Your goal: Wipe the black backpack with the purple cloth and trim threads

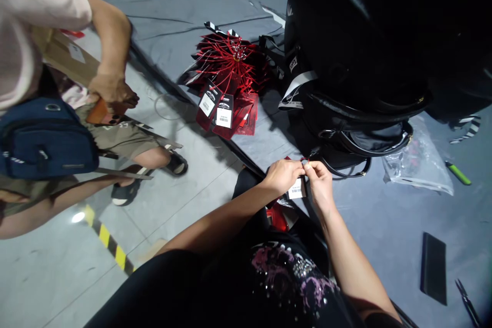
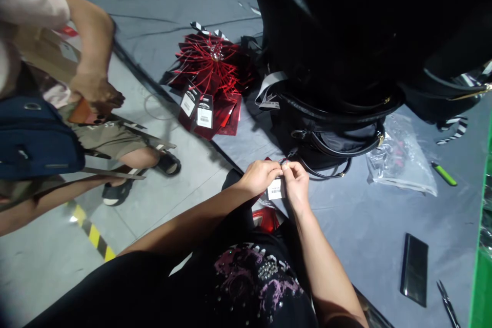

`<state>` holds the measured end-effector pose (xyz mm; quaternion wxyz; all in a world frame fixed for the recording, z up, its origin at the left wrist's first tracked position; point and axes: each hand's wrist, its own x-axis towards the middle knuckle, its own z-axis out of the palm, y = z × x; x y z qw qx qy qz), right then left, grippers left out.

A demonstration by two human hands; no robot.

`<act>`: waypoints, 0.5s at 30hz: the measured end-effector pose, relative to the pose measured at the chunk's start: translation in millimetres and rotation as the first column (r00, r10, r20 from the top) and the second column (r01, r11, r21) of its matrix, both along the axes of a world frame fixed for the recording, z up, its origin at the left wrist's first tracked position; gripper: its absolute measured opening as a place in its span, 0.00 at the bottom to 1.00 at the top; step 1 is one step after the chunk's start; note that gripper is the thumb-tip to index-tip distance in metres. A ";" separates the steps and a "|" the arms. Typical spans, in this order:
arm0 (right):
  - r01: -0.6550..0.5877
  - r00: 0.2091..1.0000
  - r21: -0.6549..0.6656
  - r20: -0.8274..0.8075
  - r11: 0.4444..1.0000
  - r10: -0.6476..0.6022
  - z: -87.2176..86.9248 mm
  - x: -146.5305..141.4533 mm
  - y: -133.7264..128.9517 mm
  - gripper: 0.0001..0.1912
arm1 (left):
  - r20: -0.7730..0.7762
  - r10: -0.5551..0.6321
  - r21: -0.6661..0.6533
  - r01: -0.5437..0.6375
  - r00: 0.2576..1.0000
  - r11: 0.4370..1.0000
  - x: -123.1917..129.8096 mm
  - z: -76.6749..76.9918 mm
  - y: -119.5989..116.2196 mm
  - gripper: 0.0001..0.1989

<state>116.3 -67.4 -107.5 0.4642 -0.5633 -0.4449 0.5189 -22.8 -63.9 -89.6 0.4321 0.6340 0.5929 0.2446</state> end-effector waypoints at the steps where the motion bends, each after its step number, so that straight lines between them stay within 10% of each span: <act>1: 0.002 1.000 -0.002 -0.002 1.000 -0.002 0.0 -0.3 0.2 0.12 | 0.004 0.007 -0.008 -0.007 1.000 1.000 0.2 -0.1 -0.2 0.08; 15: 0.090 0.990 -0.054 -0.103 0.994 -0.095 -3.6 -6.0 -0.4 0.13 | -0.031 0.027 -0.010 -0.028 0.999 1.000 0.1 6.2 -3.8 0.05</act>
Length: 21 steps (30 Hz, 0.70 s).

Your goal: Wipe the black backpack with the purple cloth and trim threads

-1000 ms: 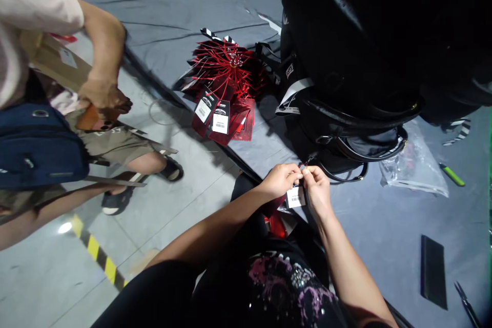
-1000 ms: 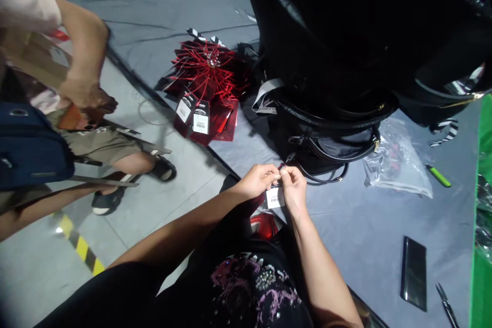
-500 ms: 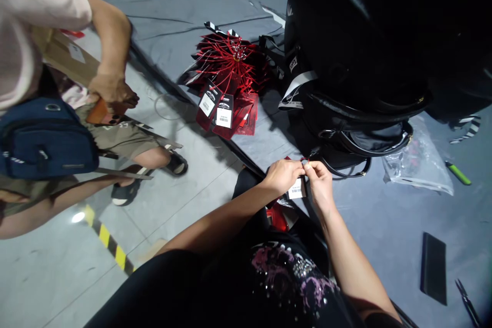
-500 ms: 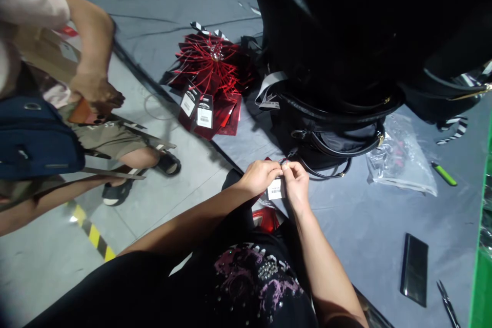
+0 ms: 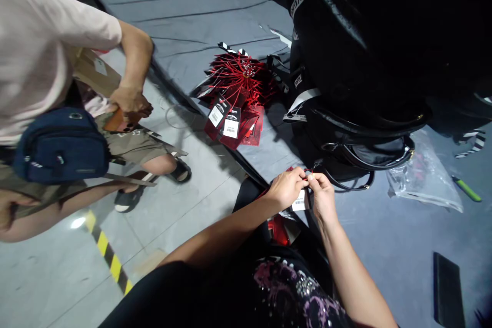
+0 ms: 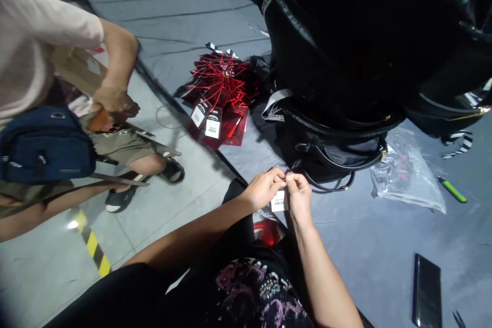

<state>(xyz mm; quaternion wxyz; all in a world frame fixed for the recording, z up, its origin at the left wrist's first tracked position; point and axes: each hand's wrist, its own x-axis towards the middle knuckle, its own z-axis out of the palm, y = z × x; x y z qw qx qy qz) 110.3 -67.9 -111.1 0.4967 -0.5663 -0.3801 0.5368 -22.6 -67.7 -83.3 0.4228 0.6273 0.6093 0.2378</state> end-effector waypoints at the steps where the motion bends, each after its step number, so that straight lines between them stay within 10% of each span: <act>1: 0.001 1.000 -0.009 -0.008 1.000 -0.001 -0.4 0.1 0.2 0.13 | -0.004 -0.017 -0.001 0.017 1.000 1.000 0.3 -0.1 -0.2 0.07; 21: 0.045 0.998 -0.038 -0.045 0.998 -0.047 -7.1 -0.1 1.9 0.14 | -0.104 -0.054 0.047 0.059 0.993 0.997 -5.3 5.9 3.1 0.09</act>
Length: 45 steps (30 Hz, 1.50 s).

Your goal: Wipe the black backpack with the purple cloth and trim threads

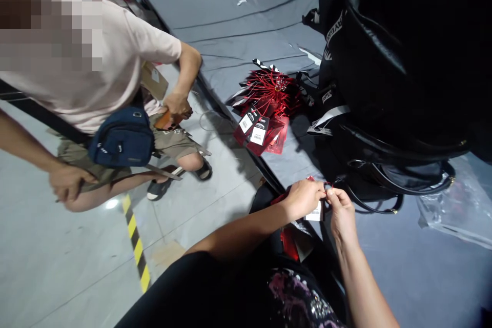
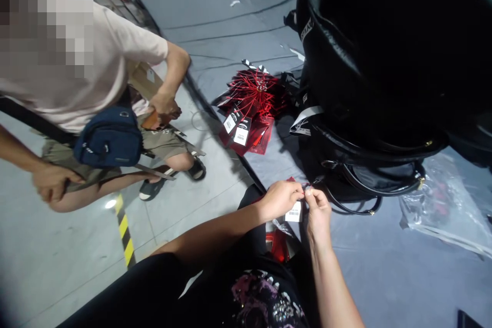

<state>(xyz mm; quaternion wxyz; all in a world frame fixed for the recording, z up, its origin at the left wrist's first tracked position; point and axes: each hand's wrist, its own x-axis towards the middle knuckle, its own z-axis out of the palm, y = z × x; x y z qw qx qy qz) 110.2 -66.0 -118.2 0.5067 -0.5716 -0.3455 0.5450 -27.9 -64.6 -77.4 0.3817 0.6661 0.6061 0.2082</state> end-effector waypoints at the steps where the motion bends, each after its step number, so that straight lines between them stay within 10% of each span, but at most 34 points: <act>1: 0.003 1.000 0.002 0.004 1.000 -0.003 -0.1 0.1 -0.3 0.14 | -0.014 0.014 0.000 -0.014 1.000 1.000 0.2 0.8 0.2 0.08; 45: 0.079 0.991 0.080 0.100 0.994 -0.087 -2.2 -14.0 1.5 0.14 | 0.006 0.076 0.085 -0.077 0.997 0.993 1.7 -11.5 5.0 0.11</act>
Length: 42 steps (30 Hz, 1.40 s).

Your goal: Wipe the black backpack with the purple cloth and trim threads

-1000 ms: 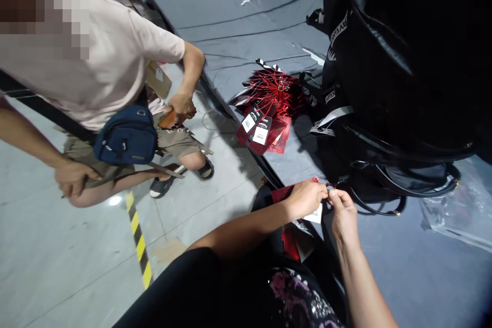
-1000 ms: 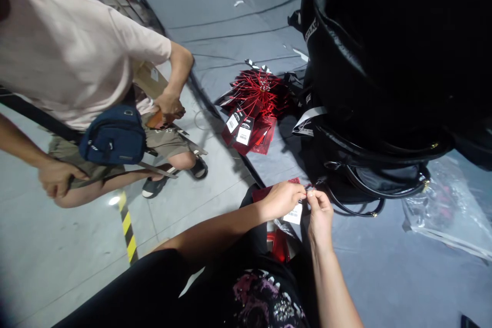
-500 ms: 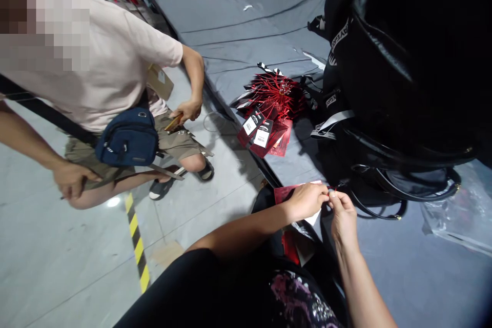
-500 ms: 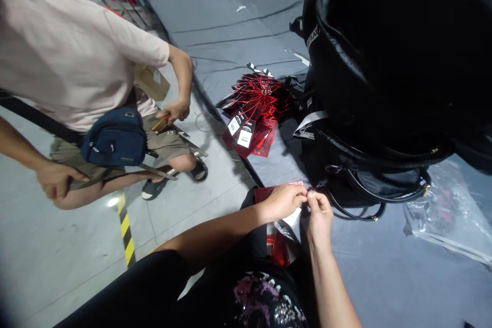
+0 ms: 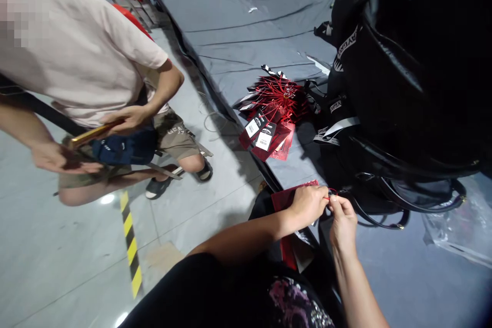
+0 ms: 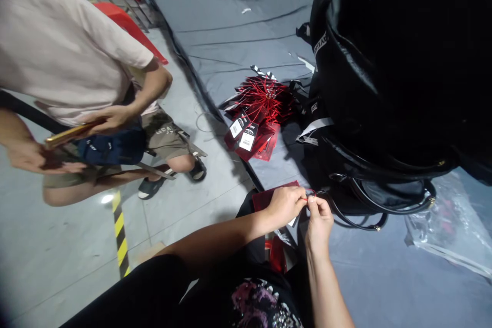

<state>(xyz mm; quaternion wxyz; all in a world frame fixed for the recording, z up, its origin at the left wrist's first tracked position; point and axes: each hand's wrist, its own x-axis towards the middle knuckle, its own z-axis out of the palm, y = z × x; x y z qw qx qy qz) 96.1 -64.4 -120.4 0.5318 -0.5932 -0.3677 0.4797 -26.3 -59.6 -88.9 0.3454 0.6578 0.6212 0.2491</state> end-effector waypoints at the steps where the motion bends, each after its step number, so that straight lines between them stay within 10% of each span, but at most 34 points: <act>1: 0.008 1.000 0.004 0.008 1.000 -0.008 0.2 0.0 0.1 0.14 | 0.004 0.004 0.004 -0.004 1.000 1.000 -0.1 -0.4 -0.4 0.11; 15: -0.057 0.961 -0.025 0.268 0.998 0.062 22.9 4.3 0.6 0.16 | 0.047 -0.053 0.191 0.043 0.997 0.981 -14.4 -4.9 -1.3 0.10; 20: -0.381 0.541 -0.307 0.691 0.872 0.480 61.0 12.9 3.2 0.22 | 0.078 0.413 0.390 -0.409 0.908 0.825 -116.5 21.1 44.9 0.12; 22: -0.485 0.489 -0.247 0.718 0.839 0.495 75.2 -9.1 18.6 0.19 | -0.058 0.584 0.444 -0.503 0.809 0.741 -159.5 30.2 73.4 0.12; 27: -0.631 0.631 0.078 0.631 0.772 0.452 79.0 -120.6 111.8 0.16 | -0.376 0.550 0.421 -0.391 0.746 0.819 -200.2 33.3 128.4 0.10; 33: -0.483 0.737 0.189 0.614 0.855 0.281 63.8 -216.7 219.3 0.20 | -0.438 0.463 0.418 -0.281 0.771 0.864 -193.3 31.2 145.0 0.08; 42: -0.438 0.677 0.091 0.688 0.895 0.261 80.3 -235.8 240.7 0.13 | -0.543 0.418 0.462 -0.157 0.728 0.873 -211.4 60.1 89.2 0.11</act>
